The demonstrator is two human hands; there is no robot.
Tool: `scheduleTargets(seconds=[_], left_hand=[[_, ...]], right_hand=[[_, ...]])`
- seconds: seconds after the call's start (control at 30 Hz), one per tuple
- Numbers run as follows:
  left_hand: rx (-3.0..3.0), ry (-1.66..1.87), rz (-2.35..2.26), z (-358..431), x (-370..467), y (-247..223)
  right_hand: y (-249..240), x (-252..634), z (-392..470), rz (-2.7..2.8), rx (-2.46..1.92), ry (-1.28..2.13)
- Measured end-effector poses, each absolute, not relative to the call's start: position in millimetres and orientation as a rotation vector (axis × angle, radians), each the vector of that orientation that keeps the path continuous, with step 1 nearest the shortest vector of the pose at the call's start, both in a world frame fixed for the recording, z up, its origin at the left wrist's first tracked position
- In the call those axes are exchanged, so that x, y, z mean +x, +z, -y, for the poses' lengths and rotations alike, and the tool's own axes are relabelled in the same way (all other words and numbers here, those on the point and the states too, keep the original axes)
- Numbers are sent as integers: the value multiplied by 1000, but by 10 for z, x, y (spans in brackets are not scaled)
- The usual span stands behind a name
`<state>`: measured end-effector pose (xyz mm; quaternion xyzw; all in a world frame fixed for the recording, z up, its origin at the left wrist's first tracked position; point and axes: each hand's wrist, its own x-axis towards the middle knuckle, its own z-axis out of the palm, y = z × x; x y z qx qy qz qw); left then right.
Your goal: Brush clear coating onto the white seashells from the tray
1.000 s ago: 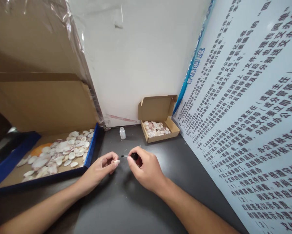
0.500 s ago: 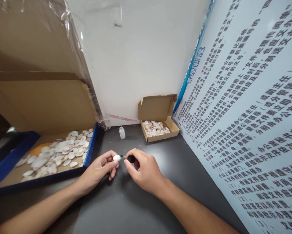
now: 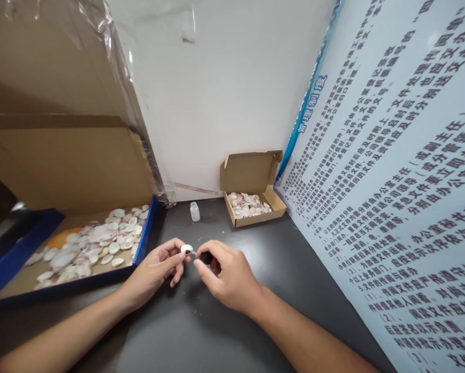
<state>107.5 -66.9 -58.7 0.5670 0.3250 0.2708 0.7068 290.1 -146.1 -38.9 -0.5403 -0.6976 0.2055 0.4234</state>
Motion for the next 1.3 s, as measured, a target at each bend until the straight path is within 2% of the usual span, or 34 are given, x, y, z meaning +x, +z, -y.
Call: scheduleTargets(seconds=[0.33, 0.53, 0.7, 0.87, 1.1, 1.3], left_hand=[[1242, 606, -777, 666, 1069, -593], [1271, 598, -769, 654, 1055, -623], [1267, 589, -770, 646, 1051, -633], [1221, 604, -771, 656, 1062, -613], [1200, 609, -772, 673, 1074, -595], [1214, 608, -719, 653, 1059, -642]], right_hand=[[-368, 2909, 1459, 1721, -1445, 429], [-392, 2881, 1477, 1794, -1305, 591], [-424, 2870, 1463, 1684, -1421, 458], [-429, 2850, 1488, 1724, -1310, 586], [-441, 2863, 1444, 1659, -1409, 509], [-405, 2854, 1506, 1682, -1309, 665]])
